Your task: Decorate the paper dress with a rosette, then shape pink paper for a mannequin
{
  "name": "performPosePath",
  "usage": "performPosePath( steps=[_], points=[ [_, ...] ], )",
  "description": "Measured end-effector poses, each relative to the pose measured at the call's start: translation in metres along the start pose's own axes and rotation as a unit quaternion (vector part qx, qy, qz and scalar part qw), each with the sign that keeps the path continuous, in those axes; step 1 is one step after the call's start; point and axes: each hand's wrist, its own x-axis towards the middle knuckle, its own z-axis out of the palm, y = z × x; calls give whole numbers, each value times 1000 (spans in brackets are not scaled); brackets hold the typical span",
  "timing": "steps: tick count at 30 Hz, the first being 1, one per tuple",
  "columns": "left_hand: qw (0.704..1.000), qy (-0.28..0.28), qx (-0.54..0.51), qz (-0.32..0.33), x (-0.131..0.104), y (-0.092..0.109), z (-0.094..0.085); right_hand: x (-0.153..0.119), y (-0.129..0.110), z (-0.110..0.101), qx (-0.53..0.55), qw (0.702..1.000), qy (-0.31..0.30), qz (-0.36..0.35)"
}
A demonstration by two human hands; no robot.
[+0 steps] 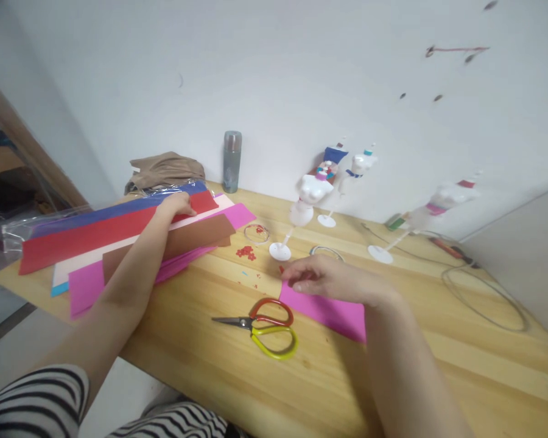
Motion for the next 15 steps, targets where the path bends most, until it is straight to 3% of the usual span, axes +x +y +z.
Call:
performPosePath(
  steps=[6,10,15],
  points=[
    [993,-88,44,71,-4,33,2,3,4,1,6,1000,-4,-9],
    [990,-79,90,72,-4,51,14,1,4,1,-14,1000,0,-20],
    [988,-81,109,73,-9,55,18,2,6,1,-29,999,-6,-25]
  ],
)
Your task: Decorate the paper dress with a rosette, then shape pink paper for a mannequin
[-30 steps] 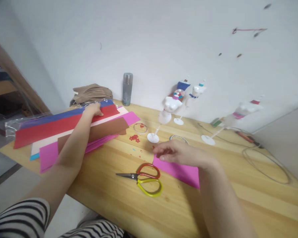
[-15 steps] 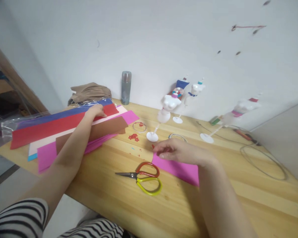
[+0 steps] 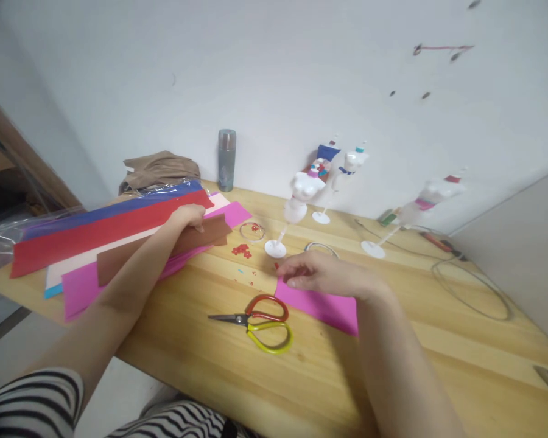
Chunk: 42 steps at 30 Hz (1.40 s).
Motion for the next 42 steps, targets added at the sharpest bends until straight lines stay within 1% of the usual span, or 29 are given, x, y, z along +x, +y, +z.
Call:
performPosePath(
  steps=[3,6,9,12,15,17,19,20,22,23,26,29,32,34,37,42],
  points=[
    [1000,3,-4,0,-8,-6,-5,1,2,1,2,1000,-3,0],
    [1000,25,-17,-9,-16,-19,-11,2,-1,5,-6,1000,-4,-1],
    [997,47,-7,-53,-20,-36,-12,4,-14,15,-35,999,9,-23],
    [996,28,16,-89,-21,-49,-7,17,-34,27,-52,997,30,-52],
    [996,-4,27,-79,-24,-53,-1,48,-54,38,-113,989,28,-94],
    [997,-19,34,-63,-27,-53,0,78,-64,44,-160,979,41,-118],
    [997,-33,43,-51,-29,-52,-2,113,-69,50,-196,968,69,-143],
    [997,-37,47,-45,-30,-51,-3,129,-70,52,-217,962,83,-141],
    [997,-41,57,-36,-31,-49,-4,159,-70,58,-263,954,88,-112],
    [997,-42,62,-32,-31,-49,-4,171,-70,61,-269,953,90,-104],
    [996,-39,74,-20,-30,-49,-2,193,-65,71,-273,954,83,-89],
    [996,-24,82,-6,-27,-52,4,201,-61,79,-270,955,87,-88],
    [996,13,84,-2,-22,-55,10,201,-59,83,-267,955,93,-85],
    [996,33,83,-5,-18,-58,10,201,-60,83,-266,956,92,-82],
    [996,34,77,-9,-15,-64,4,202,-64,83,-265,957,92,-77],
    [998,22,61,-11,-15,-76,-17,210,-75,82,-269,956,95,-69]
  ],
)
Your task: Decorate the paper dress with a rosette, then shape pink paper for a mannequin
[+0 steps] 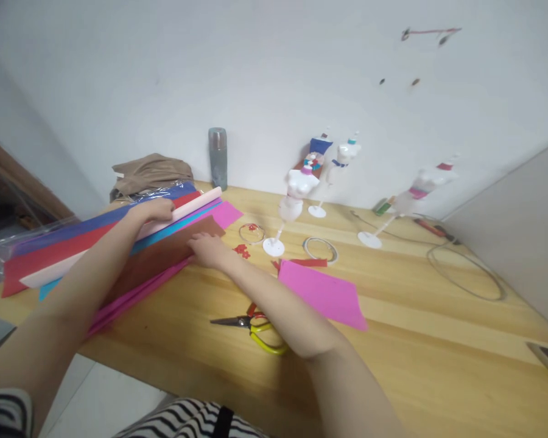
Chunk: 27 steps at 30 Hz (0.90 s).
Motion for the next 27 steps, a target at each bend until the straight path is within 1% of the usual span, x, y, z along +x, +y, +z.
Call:
performPosePath(
  steps=[6,8,10,12,14,15,16,19,20,21,22,25,27],
  points=[
    [999,40,-12,-10,-12,-19,-27,11,-5,2,-12,1000,-5,8],
    [998,56,-16,-15,-16,-24,-32,11,-4,4,-14,1000,-3,9],
    [997,67,-19,-20,-18,-26,-33,9,-4,5,-14,1000,-2,9],
    [997,74,-21,-26,-20,-22,-30,8,-4,5,-15,1000,-5,8],
    [996,76,-27,-26,-22,-14,-23,8,-4,4,-15,1000,-9,6],
    [997,68,-33,-18,-24,-8,-20,8,-4,3,-14,1000,-10,6],
    [998,50,-42,-4,-26,-2,-16,8,-5,3,-14,1000,-11,5],
    [995,-36,-76,52,-31,13,-9,7,-4,1,-13,1000,-12,1],
    [993,-53,-85,63,-31,16,-8,6,-4,0,-13,1000,-12,-2],
    [992,-54,-88,67,-30,17,-7,5,-4,-1,-12,1000,-12,-4],
    [993,-42,-86,63,-27,17,-6,4,-3,-2,-11,1000,-10,-5],
    [998,24,-52,23,-14,11,-1,1,-2,-2,-15,1000,16,4],
    [999,45,-27,1,-3,8,5,1,-1,0,-22,999,42,11]
  ],
)
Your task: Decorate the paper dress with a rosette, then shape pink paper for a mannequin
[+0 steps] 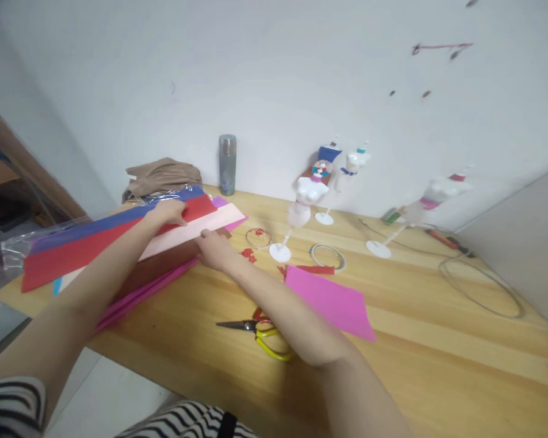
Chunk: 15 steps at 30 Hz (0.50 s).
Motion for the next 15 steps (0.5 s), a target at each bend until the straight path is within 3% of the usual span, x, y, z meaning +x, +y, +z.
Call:
performPosePath(
  steps=[6,11,15],
  points=[
    [999,19,31,-10,12,-4,16,9,2,14,-8,1000,-9,-6],
    [999,39,36,5,6,5,-4,14,-2,17,-10,1000,-25,3],
    [997,55,32,36,9,38,-19,16,-5,14,-11,999,-31,15]
  ],
)
